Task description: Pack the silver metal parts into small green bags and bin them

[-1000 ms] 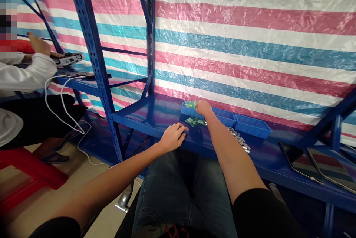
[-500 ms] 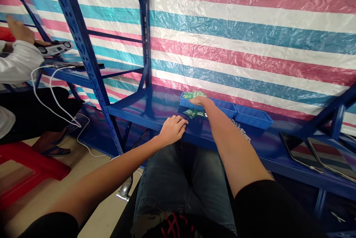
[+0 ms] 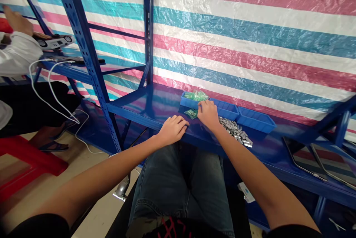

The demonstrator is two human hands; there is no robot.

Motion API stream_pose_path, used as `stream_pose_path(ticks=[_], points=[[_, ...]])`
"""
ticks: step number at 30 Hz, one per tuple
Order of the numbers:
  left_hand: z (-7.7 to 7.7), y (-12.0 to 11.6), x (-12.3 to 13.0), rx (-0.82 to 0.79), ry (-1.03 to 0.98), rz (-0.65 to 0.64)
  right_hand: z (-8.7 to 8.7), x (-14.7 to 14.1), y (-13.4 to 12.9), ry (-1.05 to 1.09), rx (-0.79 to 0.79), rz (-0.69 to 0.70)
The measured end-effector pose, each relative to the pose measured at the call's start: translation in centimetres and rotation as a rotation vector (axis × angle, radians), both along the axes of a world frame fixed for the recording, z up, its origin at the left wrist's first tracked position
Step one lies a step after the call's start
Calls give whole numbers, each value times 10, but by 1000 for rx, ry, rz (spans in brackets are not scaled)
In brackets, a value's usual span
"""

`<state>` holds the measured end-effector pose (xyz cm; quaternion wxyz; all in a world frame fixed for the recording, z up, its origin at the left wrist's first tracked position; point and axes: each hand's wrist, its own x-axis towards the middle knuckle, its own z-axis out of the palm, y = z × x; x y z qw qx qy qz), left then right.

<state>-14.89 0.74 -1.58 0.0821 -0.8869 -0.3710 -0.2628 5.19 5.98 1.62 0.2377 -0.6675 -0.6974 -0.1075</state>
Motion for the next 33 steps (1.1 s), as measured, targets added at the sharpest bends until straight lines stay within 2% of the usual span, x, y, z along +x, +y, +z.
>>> stream_pose_path(ticks=[4, 8, 11, 14, 18, 21, 26, 33], points=[[-2, -1, 0, 16, 2, -4, -15, 11, -12, -11, -91, 64], [-1, 0, 1, -8, -19, -8, -15, 16, -6, 134, -59, 66], [4, 2, 2, -181, -148, -10, -15, 10, -4, 335, 55, 39], [12, 6, 1, -359, -278, -5, -23, -2, -8, 607, 120, 24], [17, 11, -2, -484, -366, -9, -35, -15, -24, 929, 113, 133], [16, 14, -1, -541, -435, -16, -35, -20, -41, 1066, 77, 231], [13, 22, 6, -538, -590, -15, -25, -26, -60, 1147, -64, 400], [13, 24, 4, -511, -587, -7, -22, -26, -62, 1155, -153, 542]])
